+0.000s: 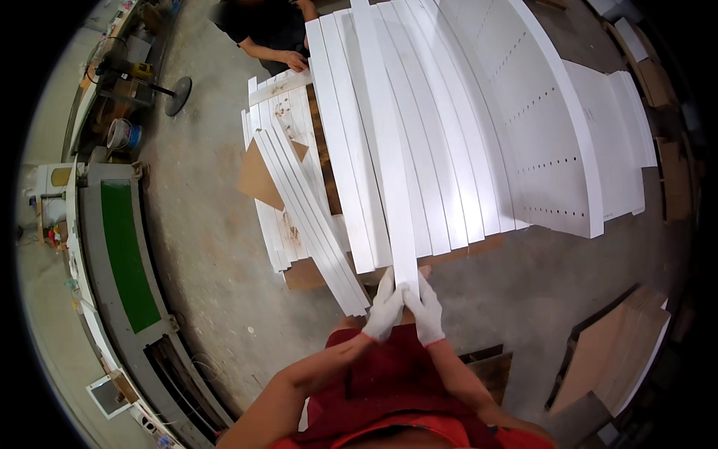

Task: The person scrapes the surface of white plastic moldings using a small metal scraper to remove residue. They handle the moldings one at a time, scraping both sides and edges, then stack the finished pieces on a cardboard sheet on the floor.

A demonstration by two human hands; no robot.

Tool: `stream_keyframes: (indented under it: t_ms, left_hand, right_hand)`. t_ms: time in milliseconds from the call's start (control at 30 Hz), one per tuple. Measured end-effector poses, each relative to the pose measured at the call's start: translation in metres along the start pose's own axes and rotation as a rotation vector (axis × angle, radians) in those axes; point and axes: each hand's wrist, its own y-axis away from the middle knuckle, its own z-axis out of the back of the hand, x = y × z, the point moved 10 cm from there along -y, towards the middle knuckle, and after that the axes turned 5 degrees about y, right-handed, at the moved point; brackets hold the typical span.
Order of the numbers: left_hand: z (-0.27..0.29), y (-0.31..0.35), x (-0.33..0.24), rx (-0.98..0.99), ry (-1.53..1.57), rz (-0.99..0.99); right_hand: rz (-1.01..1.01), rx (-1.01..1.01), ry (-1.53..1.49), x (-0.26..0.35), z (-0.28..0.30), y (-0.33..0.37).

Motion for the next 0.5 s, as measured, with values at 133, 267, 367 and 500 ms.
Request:
stream_keyframes:
  t_ms: [133, 267, 367, 500]
  left_hand:
    - [0.007, 0.042, 0.027, -0.040, -0.152, 0.142]
    - [0.003, 0.033, 0.052, -0.020, 0.078, 0.220]
    - [-0.004, 0.022, 0.047, 0.030, 0.229, 0.210]
    - [0.002, 0.026, 0.029, 0.016, 0.122, 0.048]
  right_hand:
    - [-0.109, 0.104, -0.058, -0.056, 0.013, 0.051]
    - [-0.195, 0.214, -0.098, -0.089, 0.034, 0.034]
    - [-0.371, 0.258, -0.416, -0.119, 0.026, 0.019]
    - [-0.521, 0.358, -0.486, -0.111, 0.004, 0.016]
